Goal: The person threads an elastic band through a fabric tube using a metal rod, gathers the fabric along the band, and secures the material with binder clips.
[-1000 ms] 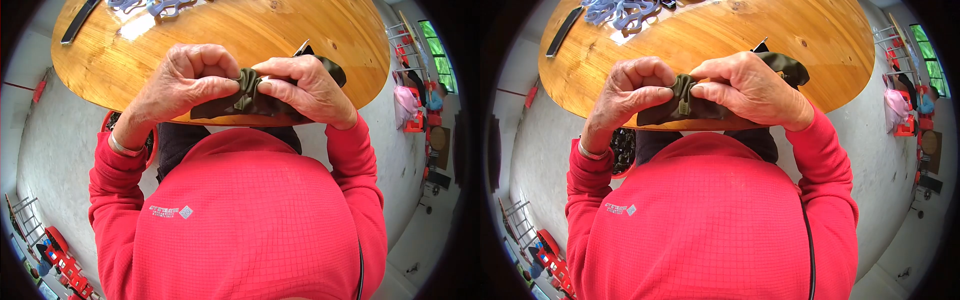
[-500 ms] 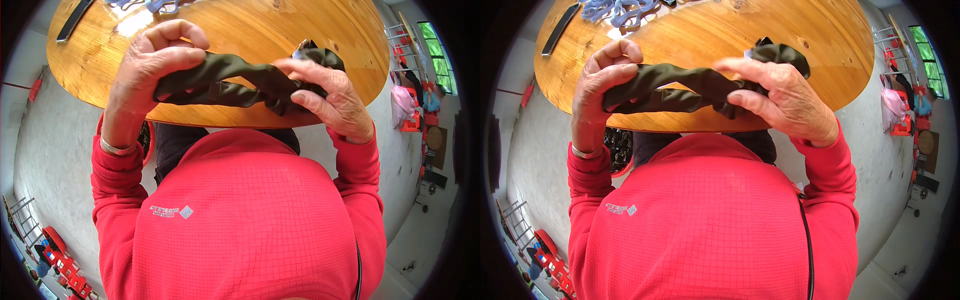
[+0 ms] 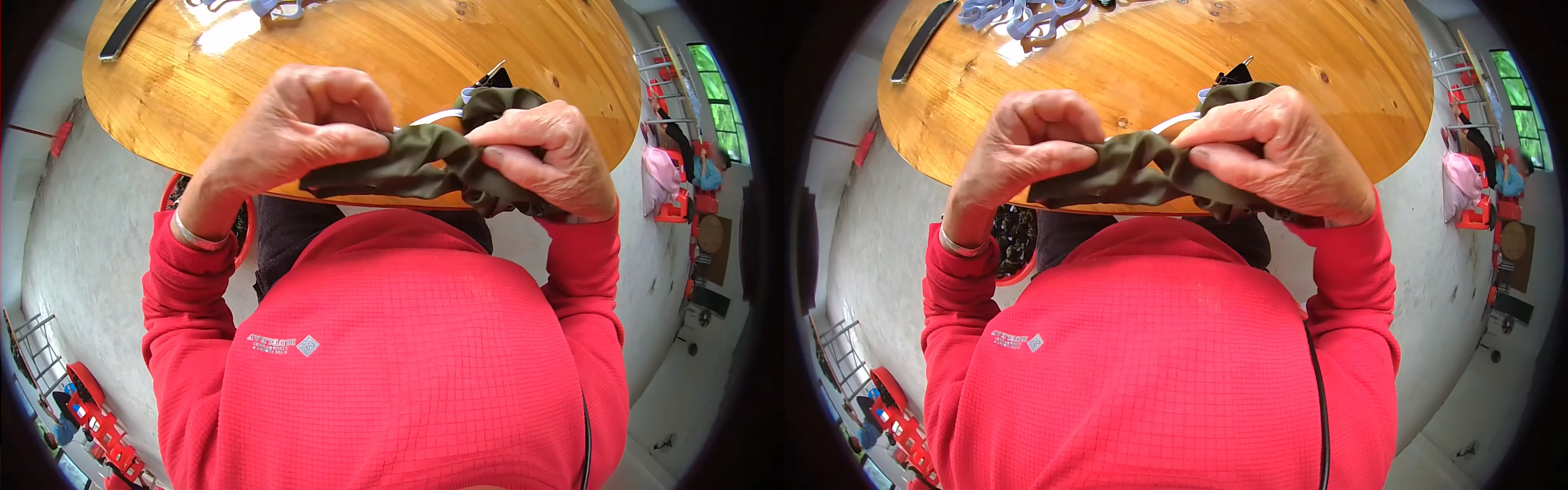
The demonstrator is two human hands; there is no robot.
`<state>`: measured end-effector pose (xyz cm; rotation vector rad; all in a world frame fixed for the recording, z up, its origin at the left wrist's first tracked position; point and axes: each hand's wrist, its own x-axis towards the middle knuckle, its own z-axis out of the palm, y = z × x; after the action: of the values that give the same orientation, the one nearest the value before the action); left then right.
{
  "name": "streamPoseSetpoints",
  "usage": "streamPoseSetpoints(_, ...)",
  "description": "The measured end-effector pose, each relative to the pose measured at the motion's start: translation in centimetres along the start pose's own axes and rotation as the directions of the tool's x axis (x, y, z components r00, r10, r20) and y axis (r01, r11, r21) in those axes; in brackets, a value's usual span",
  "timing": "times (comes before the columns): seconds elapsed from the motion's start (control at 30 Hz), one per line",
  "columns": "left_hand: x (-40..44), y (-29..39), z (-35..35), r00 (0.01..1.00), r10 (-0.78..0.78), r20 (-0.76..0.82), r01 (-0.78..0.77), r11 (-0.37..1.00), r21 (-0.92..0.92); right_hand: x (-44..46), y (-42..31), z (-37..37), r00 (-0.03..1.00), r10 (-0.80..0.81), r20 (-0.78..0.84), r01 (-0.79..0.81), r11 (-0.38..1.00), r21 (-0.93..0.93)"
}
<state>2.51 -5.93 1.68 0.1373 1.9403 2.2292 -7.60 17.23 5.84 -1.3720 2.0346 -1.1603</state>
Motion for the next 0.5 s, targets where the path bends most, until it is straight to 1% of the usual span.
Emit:
streamPoseSetpoints(0.07, 0.6, -0.6, 0.2, 0.998, 0.024, 0.053, -0.025, 1.0, 0.019, 0.2, 0.7, 0.9, 0.998, -0.045, -0.047, 0.043, 0.998, -0.038)
streamPoseSetpoints(0.1, 0.7, 0.0, 0.0, 0.997, -0.044, 0.057, 0.04, 0.996, 0.076, 0.2, 0.9, 1.2, 0.995, -0.068, -0.07, 0.064, 0.996, -0.058)
streamPoseSetpoints(0.2, 0.6, 1.1, 0.3, 0.987, -0.123, -0.099, 0.121, 0.992, -0.024, 0.1, 0.7, 1.5, 0.992, 0.111, -0.052, -0.103, 0.986, 0.134)
streamPoseSetpoints(0.23, 0.8, 0.6, 0.8, 0.988, -0.057, -0.142, 0.041, 0.993, -0.112, 0.1, 0.8, 1.2, 0.993, 0.114, -0.031, -0.109, 0.985, 0.138)
streamPoseSetpoints(0.27, 1.0, -0.2, 0.7, 0.992, 0.029, -0.126, -0.048, 0.987, -0.152, 0.1, 0.9, 0.9, 0.993, 0.117, -0.011, -0.114, 0.983, 0.141)
streamPoseSetpoints(0.33, 1.4, -0.9, 0.7, 0.974, 0.201, -0.101, -0.22, 0.948, -0.232, -0.1, 1.4, 0.5, 0.994, 0.078, -0.074, -0.06, 0.974, 0.219)
streamPoseSetpoints(0.37, 0.6, -0.2, 0.7, 0.999, 0.032, -0.017, -0.036, 0.923, -0.382, -0.2, 1.1, -0.3, 0.995, 0.079, -0.068, -0.066, 0.984, 0.167)
streamPoseSetpoints(0.47, 0.3, 0.4, 1.4, 0.983, -0.149, -0.104, 0.131, 0.978, -0.165, -0.6, 1.1, -1.8, 0.997, 0.075, 0.035, -0.078, 0.995, 0.064)
streamPoseSetpoints(0.5, 0.3, -0.2, 1.1, 0.983, -0.165, -0.084, 0.151, 0.978, -0.146, -0.7, 1.4, -1.7, 0.991, 0.134, 0.029, -0.137, 0.985, 0.102)
